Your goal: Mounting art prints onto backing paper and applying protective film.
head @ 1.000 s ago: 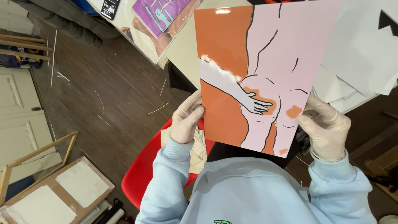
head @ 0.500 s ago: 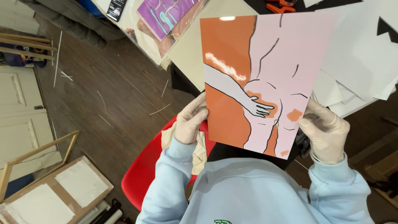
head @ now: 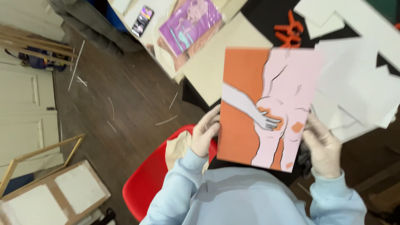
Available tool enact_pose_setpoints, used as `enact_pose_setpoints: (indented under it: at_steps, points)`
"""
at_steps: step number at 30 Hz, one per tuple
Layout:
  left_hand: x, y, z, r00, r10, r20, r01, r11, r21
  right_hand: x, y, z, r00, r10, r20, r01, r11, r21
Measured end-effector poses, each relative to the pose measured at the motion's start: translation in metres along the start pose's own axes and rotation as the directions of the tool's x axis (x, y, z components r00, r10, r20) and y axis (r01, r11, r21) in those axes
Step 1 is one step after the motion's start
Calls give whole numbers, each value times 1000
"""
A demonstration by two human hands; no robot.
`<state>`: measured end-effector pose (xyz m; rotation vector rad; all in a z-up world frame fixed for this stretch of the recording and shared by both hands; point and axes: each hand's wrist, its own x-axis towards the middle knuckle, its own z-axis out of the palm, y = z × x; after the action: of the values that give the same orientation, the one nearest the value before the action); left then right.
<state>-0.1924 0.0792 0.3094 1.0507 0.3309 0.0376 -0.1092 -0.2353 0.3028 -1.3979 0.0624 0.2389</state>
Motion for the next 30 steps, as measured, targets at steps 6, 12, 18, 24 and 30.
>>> enact_pose_setpoints:
  at_steps: [6,12,18,24,30]
  points:
    - [40,-17,-4,980,-196,-19,195,980,-34,21,-1,12,923,340,180,-338,940,-47]
    - [128,-41,-41,971,-233,-54,230,972,-54,68,28,22,889,456,40,-455,890,-33]
    - [273,17,-52,976,-214,50,215,976,-33,230,-7,73,979,193,-66,-197,978,-62]
    - [327,-8,-167,962,-266,62,257,958,124,459,-40,158,985,-150,-87,139,983,-122]
    - [316,-35,-270,860,-482,-165,505,850,148,646,3,164,981,-173,-83,177,983,49]
